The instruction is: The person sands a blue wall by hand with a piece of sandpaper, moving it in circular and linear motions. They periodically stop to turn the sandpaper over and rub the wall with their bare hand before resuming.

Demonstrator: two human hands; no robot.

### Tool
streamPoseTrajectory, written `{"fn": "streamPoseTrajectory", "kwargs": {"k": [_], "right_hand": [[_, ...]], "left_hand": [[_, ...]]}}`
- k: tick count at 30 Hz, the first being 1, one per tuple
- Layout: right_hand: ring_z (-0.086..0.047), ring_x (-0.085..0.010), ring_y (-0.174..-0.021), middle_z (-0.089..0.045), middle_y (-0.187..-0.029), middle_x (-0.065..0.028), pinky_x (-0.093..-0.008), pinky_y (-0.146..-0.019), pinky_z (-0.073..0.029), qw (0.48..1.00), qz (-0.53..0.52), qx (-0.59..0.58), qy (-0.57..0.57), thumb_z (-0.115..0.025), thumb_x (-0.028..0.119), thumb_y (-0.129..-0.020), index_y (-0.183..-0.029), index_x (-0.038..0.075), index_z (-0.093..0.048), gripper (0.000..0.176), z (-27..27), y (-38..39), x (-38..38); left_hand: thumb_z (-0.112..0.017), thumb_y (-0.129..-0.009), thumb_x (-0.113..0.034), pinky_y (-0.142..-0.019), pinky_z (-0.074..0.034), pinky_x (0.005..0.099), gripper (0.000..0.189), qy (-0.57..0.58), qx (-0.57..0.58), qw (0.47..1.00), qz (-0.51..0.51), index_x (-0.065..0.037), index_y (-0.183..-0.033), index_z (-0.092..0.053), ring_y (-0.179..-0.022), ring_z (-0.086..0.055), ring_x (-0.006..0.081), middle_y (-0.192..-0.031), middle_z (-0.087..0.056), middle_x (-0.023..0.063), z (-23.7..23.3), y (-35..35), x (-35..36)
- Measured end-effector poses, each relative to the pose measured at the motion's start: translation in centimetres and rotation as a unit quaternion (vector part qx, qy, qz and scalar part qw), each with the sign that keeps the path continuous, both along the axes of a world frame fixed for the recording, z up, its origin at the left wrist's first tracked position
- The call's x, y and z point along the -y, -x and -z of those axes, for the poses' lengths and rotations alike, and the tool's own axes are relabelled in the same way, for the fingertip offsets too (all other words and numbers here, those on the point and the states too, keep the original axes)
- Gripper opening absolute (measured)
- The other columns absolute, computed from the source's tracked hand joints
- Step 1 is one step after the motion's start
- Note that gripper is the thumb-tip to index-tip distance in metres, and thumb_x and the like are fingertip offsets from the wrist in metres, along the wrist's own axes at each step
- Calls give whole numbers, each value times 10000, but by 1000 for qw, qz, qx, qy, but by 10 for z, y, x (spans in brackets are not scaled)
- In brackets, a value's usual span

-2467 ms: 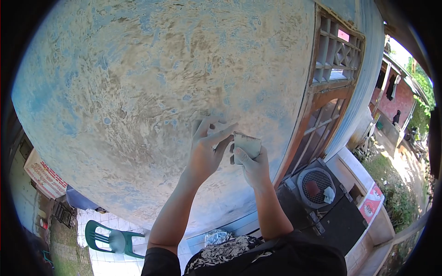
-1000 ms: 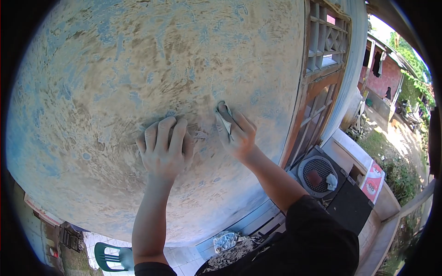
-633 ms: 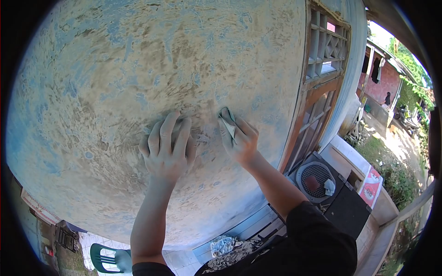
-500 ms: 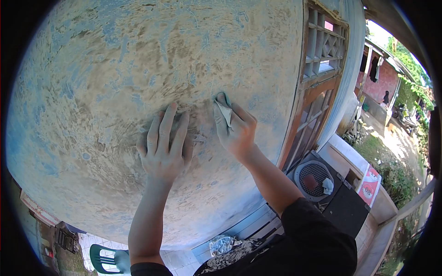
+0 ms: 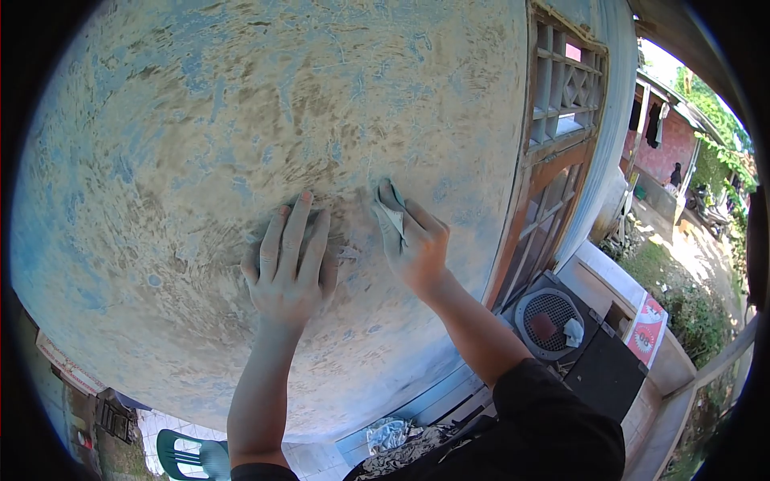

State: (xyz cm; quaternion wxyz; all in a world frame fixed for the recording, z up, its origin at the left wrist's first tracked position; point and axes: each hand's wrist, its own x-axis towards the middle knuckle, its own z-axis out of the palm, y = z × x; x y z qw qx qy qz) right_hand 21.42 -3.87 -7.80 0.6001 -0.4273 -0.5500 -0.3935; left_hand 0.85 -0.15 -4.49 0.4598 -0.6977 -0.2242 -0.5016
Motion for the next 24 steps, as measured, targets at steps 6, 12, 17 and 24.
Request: {"fn": "streamPoseTrajectory", "kwargs": {"k": [6, 12, 17, 24], "right_hand": [[-720, -219, -641, -776, -970, -125, -317, -548, -538, 999, 19, 31, 2, -777, 35, -936, -1260, 14, -777, 325, 0, 1, 0], [-665, -220, -583, -711, -854, -119, -333, -517, -503, 999, 13, -2, 38, -780, 34, -933, -1254, -18, -764, 325, 5, 1, 3], [-653, -226, -579, -660, -834, -85, -350, -512, -519, 999, 16, 38, 15, -752, -6, -881, -1301, -21, -740, 421, 0, 1, -2], [-658, -213, -595, -670, -839, -77, -343, -512, -518, 1000, -9, 16, 3, -746, -14, -885, -1309, -20, -738, 424, 17, 0, -3]], "left_hand": [[-637, -955, -274, -1067, -363, 357, 321, 9, -4, 1000, 3, -253, -1249, -766, -1317, -617, 158, -1509, -668, -34, 0, 0, 1], [-654, -961, -279, -1074, -367, 356, 291, 8, 5, 1000, 3, -263, -1230, -764, -1320, -615, 157, -1506, -670, -52, 1, 0, 0], [-684, -942, -226, -1113, -341, 371, 315, 29, -8, 999, 21, -231, -1247, -762, -1339, -599, 200, -1532, -649, -21, 1, 3, 2], [-683, -940, -224, -1109, -355, 370, 293, 20, -7, 1000, 20, -232, -1222, -762, -1338, -600, 193, -1521, -657, -29, 1, 2, 0]]}}
